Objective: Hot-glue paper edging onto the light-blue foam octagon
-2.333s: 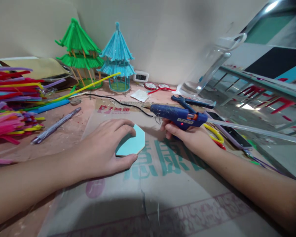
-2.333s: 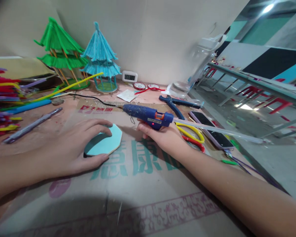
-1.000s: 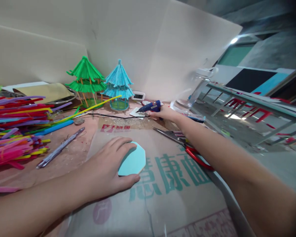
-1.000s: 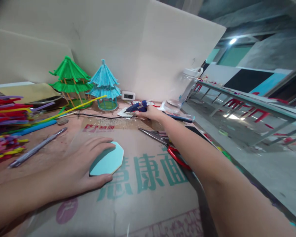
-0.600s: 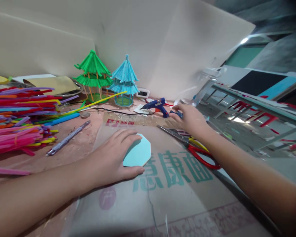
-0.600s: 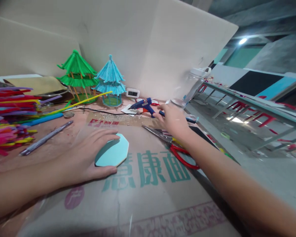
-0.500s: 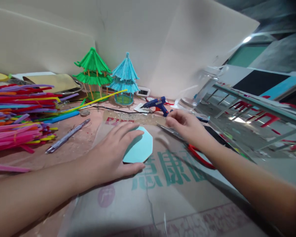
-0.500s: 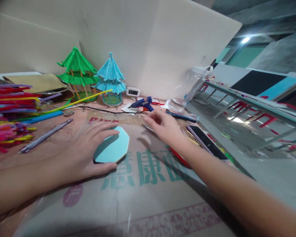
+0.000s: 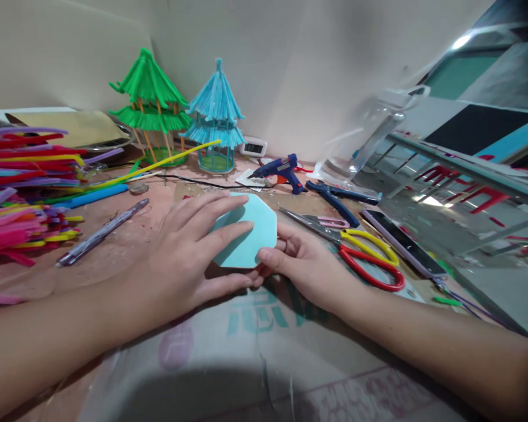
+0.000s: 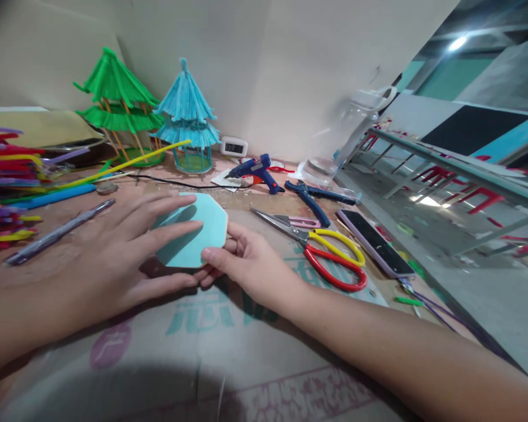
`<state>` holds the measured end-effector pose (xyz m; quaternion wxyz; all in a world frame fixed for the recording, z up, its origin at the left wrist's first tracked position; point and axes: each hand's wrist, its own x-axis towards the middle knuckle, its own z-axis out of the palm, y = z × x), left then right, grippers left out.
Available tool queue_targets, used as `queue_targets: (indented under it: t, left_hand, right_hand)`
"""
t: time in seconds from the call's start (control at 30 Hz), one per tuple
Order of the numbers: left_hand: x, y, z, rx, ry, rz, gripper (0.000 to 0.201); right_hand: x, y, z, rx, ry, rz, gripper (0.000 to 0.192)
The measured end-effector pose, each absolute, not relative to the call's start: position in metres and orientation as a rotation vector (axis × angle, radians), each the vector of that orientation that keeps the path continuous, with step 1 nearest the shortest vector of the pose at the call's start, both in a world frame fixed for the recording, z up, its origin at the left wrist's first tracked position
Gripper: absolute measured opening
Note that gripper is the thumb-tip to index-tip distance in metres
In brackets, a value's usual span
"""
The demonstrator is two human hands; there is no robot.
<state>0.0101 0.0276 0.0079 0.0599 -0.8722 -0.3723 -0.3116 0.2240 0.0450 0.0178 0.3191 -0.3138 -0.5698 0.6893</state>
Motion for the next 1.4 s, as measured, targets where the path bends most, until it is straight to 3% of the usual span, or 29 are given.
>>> queue_targets:
  t: [0.53,1.4]
  left_hand:
    - [0.012,0.028,0.003,-2.791,-1.164,-1.047,0.042]
    - [0.010,0.029,0.001,-2.866,-1.160,-1.135,0.028]
  right_hand:
    - [0.223,0.043,0.012,-0.810,-1.521,1.853,0.055]
    - [0.222,0.045,0.007,-0.761,-1.491,1.870,0.049]
